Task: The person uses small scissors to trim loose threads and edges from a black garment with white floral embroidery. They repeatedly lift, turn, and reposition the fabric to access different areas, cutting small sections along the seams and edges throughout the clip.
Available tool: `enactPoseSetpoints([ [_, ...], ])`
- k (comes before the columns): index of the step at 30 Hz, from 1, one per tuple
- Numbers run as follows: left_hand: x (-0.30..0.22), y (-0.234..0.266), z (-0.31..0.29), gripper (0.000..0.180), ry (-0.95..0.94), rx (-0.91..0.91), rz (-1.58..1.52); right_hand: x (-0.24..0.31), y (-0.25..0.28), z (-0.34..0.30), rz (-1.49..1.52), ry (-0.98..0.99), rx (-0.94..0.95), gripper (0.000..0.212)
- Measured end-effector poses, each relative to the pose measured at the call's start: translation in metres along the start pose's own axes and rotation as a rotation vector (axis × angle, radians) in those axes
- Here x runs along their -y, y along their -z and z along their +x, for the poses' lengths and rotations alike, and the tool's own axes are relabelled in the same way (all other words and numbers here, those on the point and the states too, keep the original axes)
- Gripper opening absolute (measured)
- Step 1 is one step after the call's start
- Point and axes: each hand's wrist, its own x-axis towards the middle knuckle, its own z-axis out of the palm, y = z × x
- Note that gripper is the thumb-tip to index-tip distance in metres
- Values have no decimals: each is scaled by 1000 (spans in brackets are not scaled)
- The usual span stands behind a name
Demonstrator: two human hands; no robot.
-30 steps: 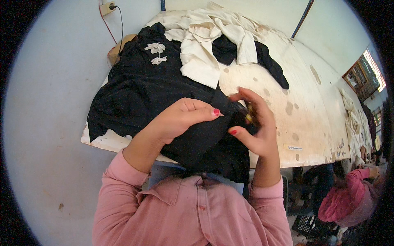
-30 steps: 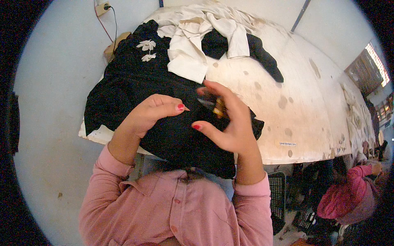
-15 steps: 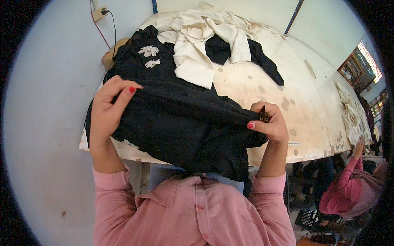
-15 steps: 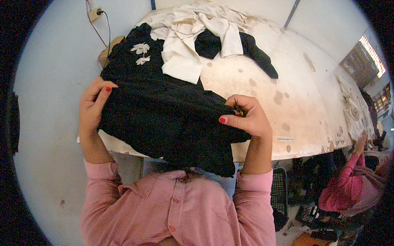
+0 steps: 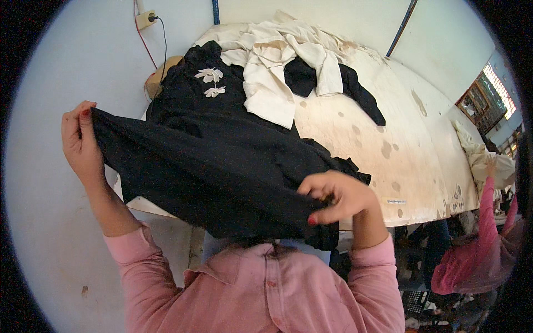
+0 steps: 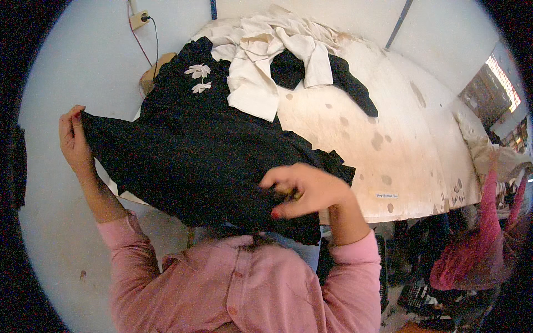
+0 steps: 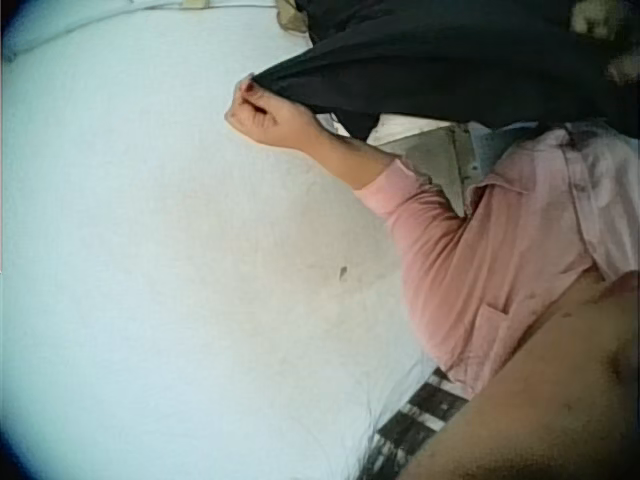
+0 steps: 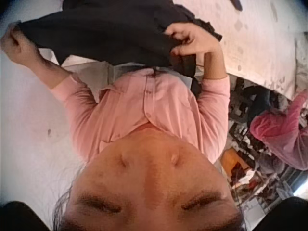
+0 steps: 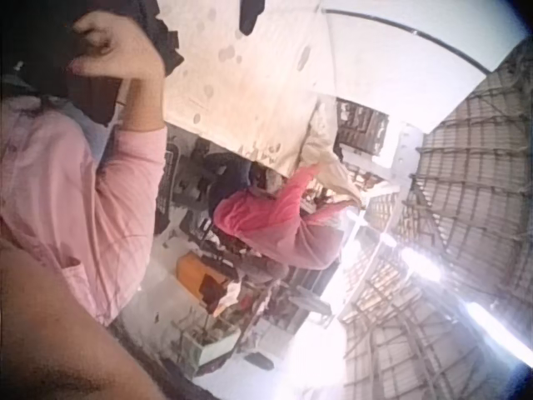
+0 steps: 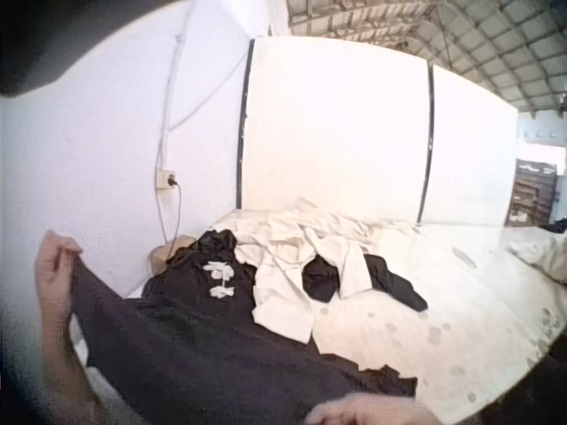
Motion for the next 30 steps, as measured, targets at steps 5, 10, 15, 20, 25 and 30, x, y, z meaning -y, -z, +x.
enactPoseSetpoints([
  [5,-6,1,-14,15,-170,80,-14,12,52,-46,-454,332,-1198,27],
  [10,16,27,-12,20,-38,-58,110,21,69,-54,-752,288,-1481,26],
  [15,96,25,-43,23,232,75,102,-2,60,-67,-147,48,-1048,17],
  [20,111,28,-51,23,228,120,124,-19,55,-75,294,308,-910,14],
  [25,109,15,-55,19,237,344,292,1,33,-50,494,336,-876,19],
  [30,-41,-60,-62,28,116,259,-52,-5,17,-31,490,301,-799,17],
])
